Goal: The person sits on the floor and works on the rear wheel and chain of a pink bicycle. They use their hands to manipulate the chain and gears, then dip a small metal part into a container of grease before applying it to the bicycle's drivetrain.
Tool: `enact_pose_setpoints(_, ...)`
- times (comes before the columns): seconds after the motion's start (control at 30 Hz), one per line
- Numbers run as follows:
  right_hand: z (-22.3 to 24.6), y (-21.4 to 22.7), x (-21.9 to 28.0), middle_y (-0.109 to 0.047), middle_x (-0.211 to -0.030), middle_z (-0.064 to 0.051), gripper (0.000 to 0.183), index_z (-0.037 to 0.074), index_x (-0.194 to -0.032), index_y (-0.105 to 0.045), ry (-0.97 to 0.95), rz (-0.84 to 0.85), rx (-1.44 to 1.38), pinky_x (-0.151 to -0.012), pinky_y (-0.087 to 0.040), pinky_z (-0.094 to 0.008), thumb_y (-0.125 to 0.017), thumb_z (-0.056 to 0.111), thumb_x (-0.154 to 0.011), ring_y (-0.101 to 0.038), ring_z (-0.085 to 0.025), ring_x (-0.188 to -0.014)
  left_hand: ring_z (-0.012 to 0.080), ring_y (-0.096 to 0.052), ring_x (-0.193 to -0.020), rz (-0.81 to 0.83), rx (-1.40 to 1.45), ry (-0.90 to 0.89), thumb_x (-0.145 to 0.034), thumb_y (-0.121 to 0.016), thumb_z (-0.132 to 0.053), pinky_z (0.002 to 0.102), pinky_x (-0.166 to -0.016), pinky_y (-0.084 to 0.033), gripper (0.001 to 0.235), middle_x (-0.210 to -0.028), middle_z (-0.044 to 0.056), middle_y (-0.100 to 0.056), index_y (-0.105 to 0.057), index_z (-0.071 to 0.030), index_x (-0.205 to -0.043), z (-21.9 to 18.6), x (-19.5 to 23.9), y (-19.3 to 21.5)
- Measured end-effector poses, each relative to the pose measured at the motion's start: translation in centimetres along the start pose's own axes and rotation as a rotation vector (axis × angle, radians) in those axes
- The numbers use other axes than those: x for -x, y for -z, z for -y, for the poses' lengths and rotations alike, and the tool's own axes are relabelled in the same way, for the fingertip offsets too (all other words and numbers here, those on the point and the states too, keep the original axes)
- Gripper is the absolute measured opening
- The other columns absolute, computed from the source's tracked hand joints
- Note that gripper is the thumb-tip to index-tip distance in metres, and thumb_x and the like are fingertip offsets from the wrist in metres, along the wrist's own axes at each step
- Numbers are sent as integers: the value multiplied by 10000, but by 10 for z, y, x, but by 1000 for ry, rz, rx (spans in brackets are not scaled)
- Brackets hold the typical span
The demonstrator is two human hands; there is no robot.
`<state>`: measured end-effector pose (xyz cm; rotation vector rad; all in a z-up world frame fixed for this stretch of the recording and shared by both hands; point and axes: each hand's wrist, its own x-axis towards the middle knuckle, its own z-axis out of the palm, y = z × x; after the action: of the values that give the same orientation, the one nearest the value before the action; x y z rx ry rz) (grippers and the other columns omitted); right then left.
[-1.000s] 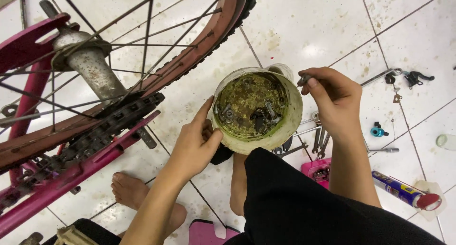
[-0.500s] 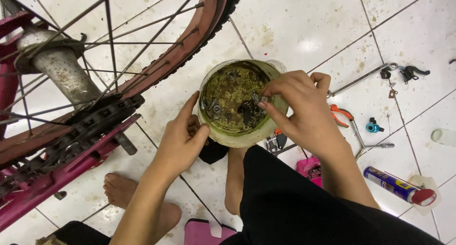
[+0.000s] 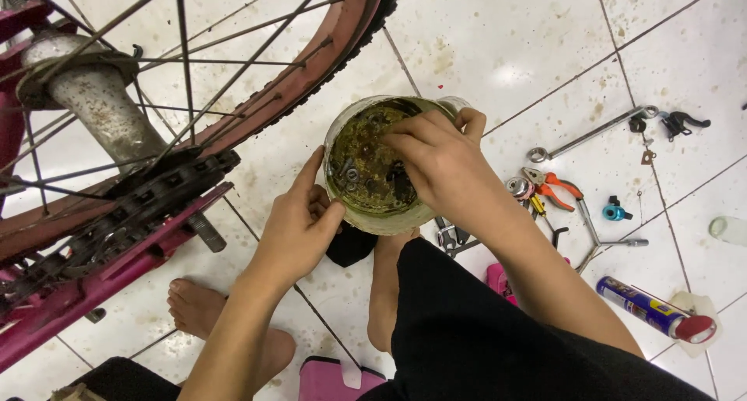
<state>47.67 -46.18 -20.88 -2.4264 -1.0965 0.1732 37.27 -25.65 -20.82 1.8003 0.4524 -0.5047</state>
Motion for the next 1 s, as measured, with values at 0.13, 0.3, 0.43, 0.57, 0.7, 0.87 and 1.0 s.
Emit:
enact_pose_setpoints(0.13, -1, -5, 5, -708, -1013, -31, 96, 113, -1022, -734, -55, -17, -20, -911, -273, -444, -719, 123, -928, -611, -228, -1017, 341, -739, -704, -1, 1, 5, -883, -530, -85, 406, -600, -550, 748, -798, 242, -702, -288, 115, -1562, 2, 4, -2)
enact_pose_setpoints(0.3, 19, -13, 5, -736, -954, -112, 208, 89, -915, -760, -57, 83, -19, -891, -391, -485, -845, 202, -762, -611, -311, -1012, 344, -733, -719, -5, -13, 24, -887, -534, -90, 406, -589, -553, 763, -810, 232, -703, -268, 102, -1576, 3, 4, -4)
enact_pose_setpoints(0.43, 18, -34, 9, -685, -876, -105, 189, 87, -883, -752, -1, 48, 1, -879, -413, -447, -822, 244, -803, -575, -299, -941, 340, -730, -722, -9, -21, 23, -892, -538, -110, 418, -589, -562, 761, -817, 235, -708, -273, 109, -1571, 2, 6, -4)
enact_pose_setpoints(0.57, 18, -39, 7, -666, -859, -101, 145, 86, -848, -750, 12, 37, 10, -863, -422, -427, -806, 217, -822, -552, -290, -924, 341, -726, -733, 0, -33, 13, -883, -556, -126, 436, -591, -570, 772, -831, 232, -715, -285, 95, -1571, 5, 5, -5)
enact_pose_setpoints(0.7, 17, -32, 2, -657, -879, -109, 211, 79, -867, -736, 37, 46, -37, -888, -450, -419, -807, 273, -825, -556, -308, -951, 343, -714, -735, -9, -7, 18, -888, -545, -106, 428, -595, -562, 759, -837, 236, -704, -288, 94, -1574, 8, 2, -2)
enact_pose_setpoints(0.87, 8, -40, 9, -690, -977, -53, 196, 128, -984, -749, 59, 34, -41, -902, -321, -450, -790, 260, -845, -541, -263, -1007, 353, -718, -733, -26, 11, 3, -887, -536, -88, 424, -597, -556, 768, -831, 241, -690, -263, 95, -1581, 12, -1, 3)
enact_pose_setpoints(1.0, -3, -20, 10, -727, -1028, -104, 211, 80, -1058, -773, 4, -140, -250, -902, -389, -383, -660, -7, -903, -585, -267, -1014, 353, -735, -738, -38, 49, -14, -886, -522, -80, 416, -602, -563, 763, -823, 242, -685, -257, 96, -1580, 15, -4, 4)
